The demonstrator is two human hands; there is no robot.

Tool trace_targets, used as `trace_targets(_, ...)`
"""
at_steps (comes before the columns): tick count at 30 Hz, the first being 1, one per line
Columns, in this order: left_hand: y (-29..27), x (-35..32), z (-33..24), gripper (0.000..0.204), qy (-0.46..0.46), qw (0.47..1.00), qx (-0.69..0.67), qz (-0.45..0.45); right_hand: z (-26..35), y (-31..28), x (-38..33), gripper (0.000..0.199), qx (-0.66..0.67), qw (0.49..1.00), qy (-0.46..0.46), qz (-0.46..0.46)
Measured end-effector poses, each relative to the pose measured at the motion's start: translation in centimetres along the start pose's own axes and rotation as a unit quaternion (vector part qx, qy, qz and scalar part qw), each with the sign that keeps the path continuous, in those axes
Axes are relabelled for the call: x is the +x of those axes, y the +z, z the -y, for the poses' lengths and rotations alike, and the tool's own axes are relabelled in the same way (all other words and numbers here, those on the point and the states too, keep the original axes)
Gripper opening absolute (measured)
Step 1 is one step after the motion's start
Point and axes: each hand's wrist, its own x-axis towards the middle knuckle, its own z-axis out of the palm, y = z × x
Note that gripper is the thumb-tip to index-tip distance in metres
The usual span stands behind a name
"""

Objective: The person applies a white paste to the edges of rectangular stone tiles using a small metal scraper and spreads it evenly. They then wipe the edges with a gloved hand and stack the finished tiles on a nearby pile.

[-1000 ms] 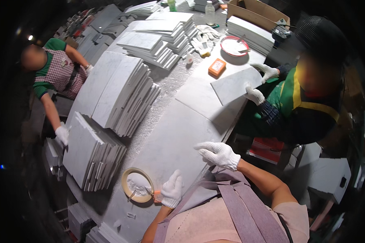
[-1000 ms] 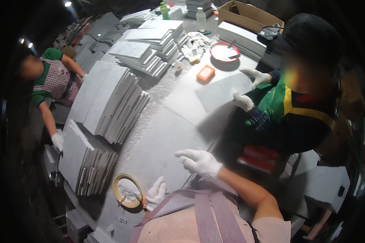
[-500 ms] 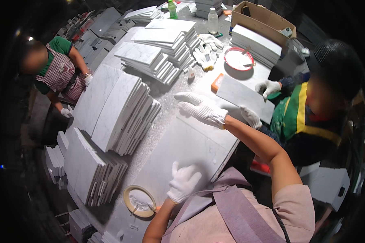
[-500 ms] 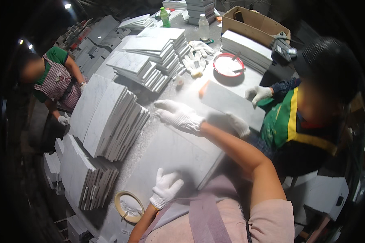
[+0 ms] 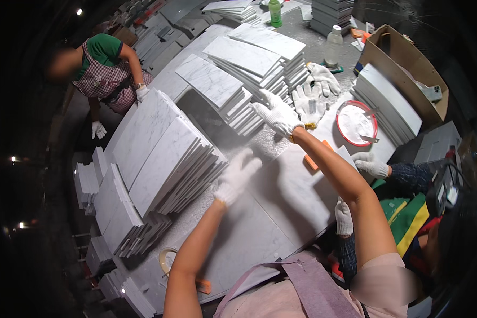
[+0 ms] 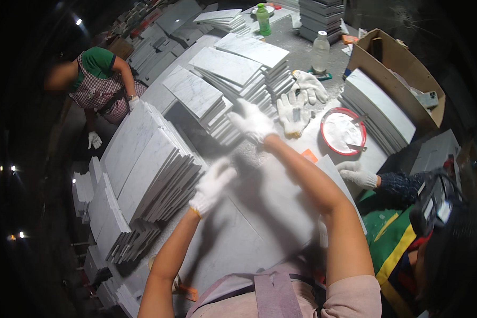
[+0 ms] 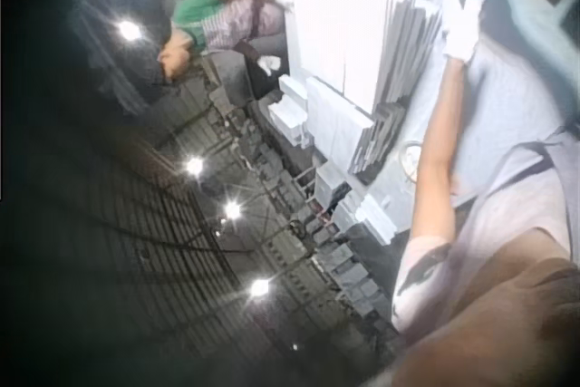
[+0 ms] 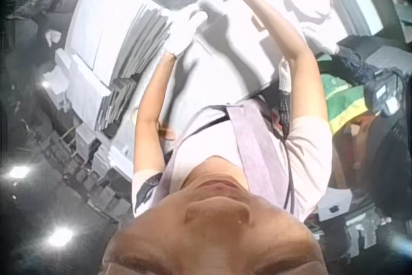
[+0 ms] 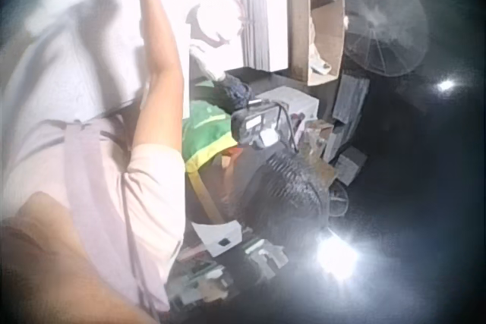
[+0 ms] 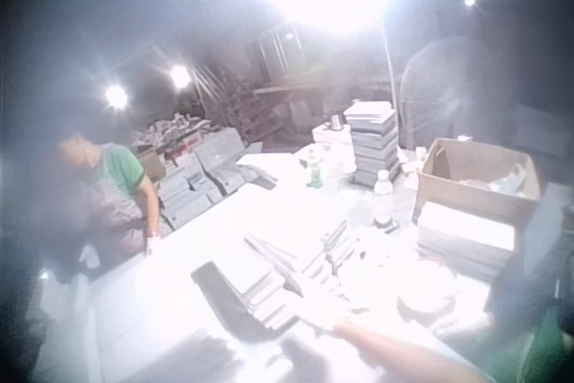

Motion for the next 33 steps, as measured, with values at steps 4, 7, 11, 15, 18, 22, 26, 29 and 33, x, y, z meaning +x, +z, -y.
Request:
trace_targets(4,-0.9,7.5,-2.1,0.087,-0.019,0.987,-0.038,-0.158,-0.9,1.2,4.6,0.083,-0.048,0.998,-0.033,0.005)
trace_targets(7,-1.3,11.0,-2.5,0.094,-0.046,0.957,-0.070,-0.276,-1.3,2.9,7.7,0.090,-0.033,0.999,-0.030,0.006)
trace_targets(11,-2.8,14.7,-3.0,0.099,-0.108,0.936,-0.136,-0.307,-1.4,4.5,10.4,0.085,-0.009,0.999,0.037,0.014)
trace_targets(15,-4.2,16.3,-4.2,0.103,-0.147,0.920,-0.265,-0.250,-1.2,4.8,11.0,0.070,0.076,0.994,0.076,-0.020)
trace_targets(18,-4.0,16.7,-5.2,0.105,-0.164,0.897,-0.310,-0.269,-0.9,4.8,11.0,0.067,0.045,0.996,0.075,-0.025)
trace_targets(22,-3.6,17.6,-5.9,0.109,-0.195,0.893,-0.285,-0.289,-0.5,5.4,10.5,0.063,0.032,0.994,0.087,-0.050)
trace_targets(26,-3.4,18.6,-4.7,0.113,-0.208,0.874,-0.281,-0.337,-0.4,6.8,9.4,0.056,0.005,0.994,0.059,-0.091)
trace_targets(29,-3.8,19.0,-2.9,0.115,-0.186,0.871,-0.320,-0.325,-0.5,7.3,8.9,0.056,0.055,0.994,0.065,-0.064)
trace_targets(33,-5.0,19.6,-0.4,0.118,-0.174,0.869,-0.367,-0.282,-0.3,7.6,8.7,0.052,0.021,0.992,0.038,-0.119)
